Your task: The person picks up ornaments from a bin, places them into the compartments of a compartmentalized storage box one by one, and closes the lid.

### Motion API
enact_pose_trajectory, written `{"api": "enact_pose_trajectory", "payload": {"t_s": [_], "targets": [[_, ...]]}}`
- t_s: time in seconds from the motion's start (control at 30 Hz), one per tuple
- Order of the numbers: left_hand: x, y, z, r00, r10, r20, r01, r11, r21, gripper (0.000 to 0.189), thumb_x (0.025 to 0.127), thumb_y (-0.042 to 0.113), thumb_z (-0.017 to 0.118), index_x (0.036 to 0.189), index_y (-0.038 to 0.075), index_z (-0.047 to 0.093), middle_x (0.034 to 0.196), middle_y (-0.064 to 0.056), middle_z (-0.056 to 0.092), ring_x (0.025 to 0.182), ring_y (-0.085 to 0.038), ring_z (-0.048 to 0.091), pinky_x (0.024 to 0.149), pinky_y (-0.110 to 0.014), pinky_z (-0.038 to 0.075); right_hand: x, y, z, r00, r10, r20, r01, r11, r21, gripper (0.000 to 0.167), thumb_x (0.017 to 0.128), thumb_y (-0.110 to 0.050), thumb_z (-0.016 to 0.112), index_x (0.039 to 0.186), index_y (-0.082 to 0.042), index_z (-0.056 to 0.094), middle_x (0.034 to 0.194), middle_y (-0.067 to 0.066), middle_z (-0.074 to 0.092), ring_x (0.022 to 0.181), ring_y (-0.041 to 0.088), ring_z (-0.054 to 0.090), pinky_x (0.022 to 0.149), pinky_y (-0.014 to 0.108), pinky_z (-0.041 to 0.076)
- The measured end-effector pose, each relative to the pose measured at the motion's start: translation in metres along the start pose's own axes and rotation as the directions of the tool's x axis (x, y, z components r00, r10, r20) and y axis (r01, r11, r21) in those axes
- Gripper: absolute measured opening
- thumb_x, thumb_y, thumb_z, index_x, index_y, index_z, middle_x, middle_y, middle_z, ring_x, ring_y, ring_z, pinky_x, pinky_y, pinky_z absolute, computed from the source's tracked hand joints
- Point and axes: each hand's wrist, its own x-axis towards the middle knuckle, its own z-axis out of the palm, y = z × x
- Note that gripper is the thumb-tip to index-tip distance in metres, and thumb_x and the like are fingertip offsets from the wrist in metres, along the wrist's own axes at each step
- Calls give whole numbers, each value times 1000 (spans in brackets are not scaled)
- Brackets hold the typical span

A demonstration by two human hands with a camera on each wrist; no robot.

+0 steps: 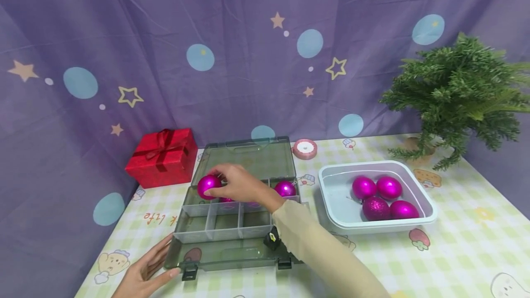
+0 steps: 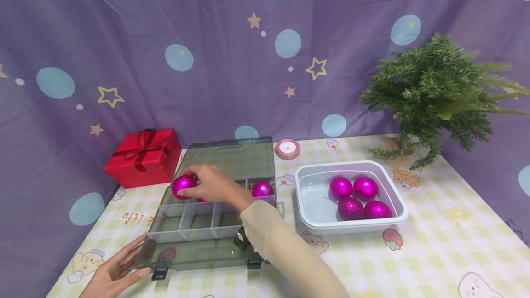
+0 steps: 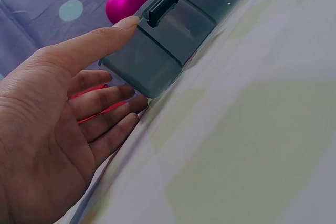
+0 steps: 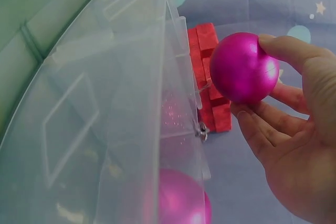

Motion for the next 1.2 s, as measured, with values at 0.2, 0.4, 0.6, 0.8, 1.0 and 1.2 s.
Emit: {"api": "enact_pose_trajectory", "payload": {"t_s": [0.2,0.4,0.6,0.8,1.0,1.2], "targets": [[0,0,0,1000,2,-5,-2,1000,7,87,93,37,79,162,8,34,159,-20,41,143,-39,43,98,-18,47,8,0,6,1000,-13,-1,13,999,-49,38,94,-25,81,124,-5,70,112,0,71,98,3,64,82,13,51],[0,2,1,1000,-15,-10,15,1000,25,90,92,40,80,162,8,33,160,-22,40,143,-42,43,109,-40,48,18,2,11,1000,10,1,-10,999,-50,38,94,-25,81,124,-5,70,112,0,71,95,2,62,80,13,51],[0,3,2,1000,-18,-12,18,999,31,90,92,38,81,162,8,33,159,-22,41,142,-41,44,107,-36,49,25,2,15,999,30,12,-29,998,-56,39,93,-27,81,124,-7,70,113,-1,71,93,1,61,79,13,50],[0,1,1,1000,-8,-23,9,999,38,89,91,38,82,162,10,36,158,-20,43,142,-38,45,96,-14,45,30,1,21,999,34,19,-32,998,-60,36,93,-27,82,121,-8,71,111,-2,71,91,0,61,77,11,49],[0,0,0,1000,-2,-28,4,999,50,88,92,38,81,162,9,36,157,-20,44,141,-37,45,95,-14,46,33,-1,25,999,39,32,-36,997,-68,41,93,-27,82,126,-7,69,117,1,71,99,2,64,81,12,49],[1,0,1,1000,-9,-18,10,999,45,90,92,39,81,162,7,33,158,-23,42,142,-41,45,108,-40,48,30,1,19,996,72,60,-69,997,-47,49,95,-29,79,136,-7,64,127,7,68,118,14,63,93,18,50]]}}
